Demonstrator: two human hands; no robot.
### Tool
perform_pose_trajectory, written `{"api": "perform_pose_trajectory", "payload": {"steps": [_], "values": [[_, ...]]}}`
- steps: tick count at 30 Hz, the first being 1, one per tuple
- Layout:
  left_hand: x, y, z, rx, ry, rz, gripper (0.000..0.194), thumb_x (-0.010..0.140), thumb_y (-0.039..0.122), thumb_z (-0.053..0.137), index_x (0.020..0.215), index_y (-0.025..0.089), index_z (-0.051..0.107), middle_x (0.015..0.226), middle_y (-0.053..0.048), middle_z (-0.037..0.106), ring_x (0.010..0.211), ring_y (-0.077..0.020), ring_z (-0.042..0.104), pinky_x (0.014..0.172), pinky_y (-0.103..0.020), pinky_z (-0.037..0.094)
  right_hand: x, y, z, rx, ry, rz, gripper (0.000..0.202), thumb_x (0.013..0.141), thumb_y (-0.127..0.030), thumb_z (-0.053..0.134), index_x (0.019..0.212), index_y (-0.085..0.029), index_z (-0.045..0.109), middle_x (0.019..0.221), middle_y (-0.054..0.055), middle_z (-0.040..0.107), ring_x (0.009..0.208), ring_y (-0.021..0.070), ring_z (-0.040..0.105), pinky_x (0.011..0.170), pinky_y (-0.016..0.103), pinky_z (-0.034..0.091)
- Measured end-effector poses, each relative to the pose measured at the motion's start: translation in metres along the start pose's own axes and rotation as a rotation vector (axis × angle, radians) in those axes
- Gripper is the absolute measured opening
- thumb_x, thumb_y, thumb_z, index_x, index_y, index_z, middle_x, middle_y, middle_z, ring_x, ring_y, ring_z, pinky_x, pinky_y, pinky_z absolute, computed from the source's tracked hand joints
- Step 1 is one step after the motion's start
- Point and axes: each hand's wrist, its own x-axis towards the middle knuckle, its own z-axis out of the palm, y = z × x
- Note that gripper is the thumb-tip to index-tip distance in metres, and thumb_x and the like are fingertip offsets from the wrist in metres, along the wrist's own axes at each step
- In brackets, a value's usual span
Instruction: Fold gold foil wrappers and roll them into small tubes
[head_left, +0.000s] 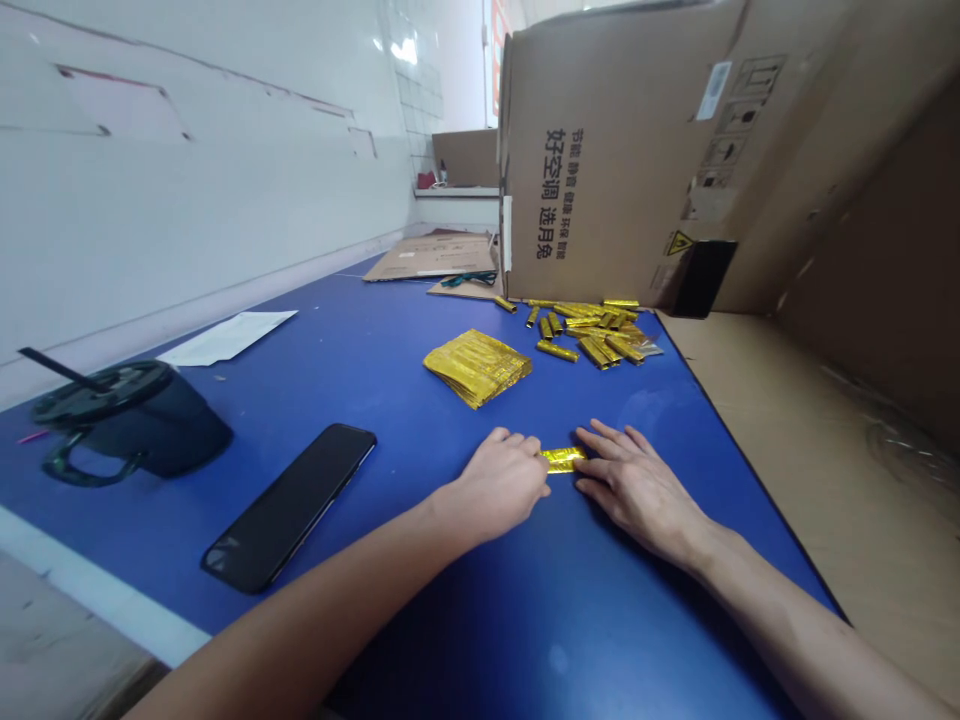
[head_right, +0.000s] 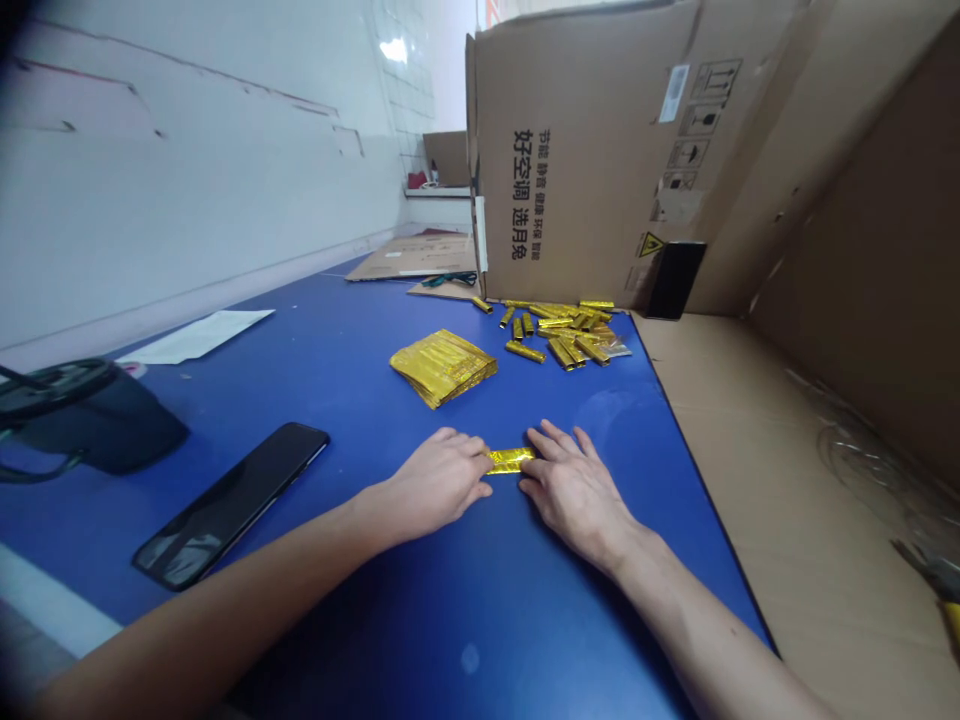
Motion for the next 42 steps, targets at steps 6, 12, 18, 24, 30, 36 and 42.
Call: {"api": "perform_pose_trajectory", "payload": {"steps": [6,12,18,24,30,36,42], "values": [[0.002,-0.003,0.002,-0.005,0.031,0.014,0.015,0.081,0.023,0.046,0.081,0.016,0.059,0.08,-0.005,0.058,0.078,-0.0194,0.051,0.067,-0.03,0.035,0.001,-0.002,0.005,0.11,0.118,-0.014,0.023,0.081,-0.022,0.044,0.092,-0.018,0.064,0.113,0.008,0.056,0.108,0.0212,0.045,0.092,0.036,0.034],[0.001,-0.002,0.008,0.009,0.088,0.003,0.021,0.084,0.018,0.038,0.079,0.015,0.058,0.079,-0.006,0.056,0.076,-0.0192,0.049,0.066,-0.031,0.036,0.003,-0.001,0.008,0.189,0.156,-0.023,0.02,0.083,-0.021,0.041,0.086,-0.019,0.061,0.1,0.006,0.059,0.093,0.0179,0.051,0.084,0.031,0.04],[0.004,-0.004,0.014,-0.063,0.123,-0.07,0.022,0.084,0.017,0.036,0.076,0.015,0.056,0.077,-0.006,0.054,0.074,-0.0182,0.048,0.065,-0.029,0.038,0.004,0.0,0.009,0.255,0.157,-0.022,0.015,0.082,-0.022,0.044,0.082,-0.019,0.059,0.093,0.006,0.059,0.086,0.0181,0.052,0.078,0.032,0.041],[0.003,-0.008,0.016,-0.218,0.138,-0.124,0.016,0.082,0.017,0.038,0.08,0.017,0.054,0.079,-0.004,0.053,0.077,-0.0173,0.048,0.068,-0.028,0.039,0.004,-0.001,0.007,0.247,0.145,0.021,0.017,0.084,-0.024,0.04,0.075,-0.021,0.054,0.075,0.004,0.057,0.073,0.0167,0.052,0.068,0.03,0.041],[0.002,-0.008,0.015,-0.28,0.117,-0.151,0.008,0.079,0.021,0.046,0.084,0.018,0.051,0.082,-0.003,0.052,0.079,-0.0178,0.047,0.069,-0.028,0.038,0.005,0.0,0.007,0.285,0.094,0.096,0.014,0.083,-0.026,0.041,0.077,-0.022,0.053,0.077,0.001,0.056,0.069,0.0144,0.053,0.061,0.025,0.04],[0.003,-0.01,0.016,-0.34,0.096,-0.16,0.008,0.079,0.025,0.048,0.078,0.018,0.052,0.079,-0.002,0.051,0.079,-0.0172,0.048,0.07,-0.028,0.038,0.003,0.0,0.001,0.299,0.028,0.081,0.016,0.082,-0.031,0.043,0.076,-0.022,0.054,0.076,0.0,0.054,0.068,0.0137,0.053,0.06,0.024,0.039],[0.003,-0.01,0.016,-0.359,0.085,-0.198,0.013,0.081,0.026,0.045,0.075,0.019,0.054,0.078,-0.002,0.052,0.078,-0.0176,0.048,0.069,-0.028,0.038,0.008,-0.003,0.003,0.273,0.018,0.182,0.015,0.082,-0.027,0.042,0.074,-0.021,0.053,0.076,0.001,0.055,0.068,0.0139,0.053,0.06,0.024,0.037]]}}
